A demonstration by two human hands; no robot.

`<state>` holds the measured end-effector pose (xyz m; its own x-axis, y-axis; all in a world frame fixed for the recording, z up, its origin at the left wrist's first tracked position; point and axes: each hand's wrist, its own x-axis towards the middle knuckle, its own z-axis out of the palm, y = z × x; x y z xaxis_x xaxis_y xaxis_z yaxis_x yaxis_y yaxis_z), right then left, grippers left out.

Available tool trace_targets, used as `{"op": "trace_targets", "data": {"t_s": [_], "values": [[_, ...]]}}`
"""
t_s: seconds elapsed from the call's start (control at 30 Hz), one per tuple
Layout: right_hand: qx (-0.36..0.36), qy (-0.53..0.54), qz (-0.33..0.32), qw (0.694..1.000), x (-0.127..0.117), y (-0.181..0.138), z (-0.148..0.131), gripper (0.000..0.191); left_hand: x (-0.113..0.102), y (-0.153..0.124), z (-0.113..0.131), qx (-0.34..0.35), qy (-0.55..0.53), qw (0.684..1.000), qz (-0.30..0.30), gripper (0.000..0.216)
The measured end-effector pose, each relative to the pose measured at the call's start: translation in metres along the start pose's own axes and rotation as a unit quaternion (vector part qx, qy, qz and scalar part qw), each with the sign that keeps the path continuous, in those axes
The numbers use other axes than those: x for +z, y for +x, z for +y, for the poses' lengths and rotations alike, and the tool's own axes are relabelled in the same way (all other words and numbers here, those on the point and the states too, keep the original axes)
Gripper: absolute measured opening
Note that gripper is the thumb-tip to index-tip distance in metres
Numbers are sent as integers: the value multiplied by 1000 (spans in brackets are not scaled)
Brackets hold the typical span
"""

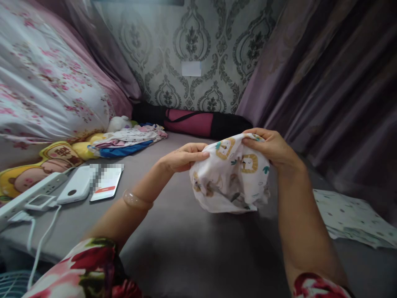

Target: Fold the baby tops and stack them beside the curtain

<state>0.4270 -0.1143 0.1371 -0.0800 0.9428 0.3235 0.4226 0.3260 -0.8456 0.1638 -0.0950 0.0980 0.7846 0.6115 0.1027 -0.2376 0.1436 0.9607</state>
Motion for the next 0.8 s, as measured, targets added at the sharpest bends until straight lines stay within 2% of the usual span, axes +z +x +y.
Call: {"op": "trace_targets", "data": {"t_s": [0.07, 0.13, 0.2, 0.23, 0.3, 0.4, 0.47, 0.53, 0.7, 0.8], "values": [[-44, -79, 35, 995, 9, 12, 7, 42, 7, 4, -1, 20, -58, 997, 43, 27], [-97, -178, 89, 975, 26, 18, 12, 39, 9, 11, -5, 23, -104, 987, 117, 18], [-129, -238, 122, 955, 45, 14, 14, 34, 3, 18, -12, -10, -142, 968, 206, 8], [-129, -241, 122, 954, 55, 9, 14, 31, -1, 21, -16, -37, -161, 955, 248, 7], [-100, -204, 88, 970, 72, -8, 14, 25, -11, 24, -25, -83, -202, 921, 323, 14], [-35, -155, -3, 987, 93, -35, 16, 27, -22, 25, -37, -96, -249, 878, 398, 19], [-13, -158, -49, 986, 104, -48, 24, 28, -26, 24, -44, -93, -261, 865, 418, 19], [-10, -170, -64, 983, 115, -54, 34, 26, -27, 25, -49, -91, -260, 862, 425, 17], [-25, -165, -41, 985, 132, -57, 51, 13, -27, 30, -59, -81, -234, 867, 432, 15], [-8, -186, -22, 982, 129, -60, 45, 15, -27, 29, -68, -55, -168, 893, 413, 17]]}}
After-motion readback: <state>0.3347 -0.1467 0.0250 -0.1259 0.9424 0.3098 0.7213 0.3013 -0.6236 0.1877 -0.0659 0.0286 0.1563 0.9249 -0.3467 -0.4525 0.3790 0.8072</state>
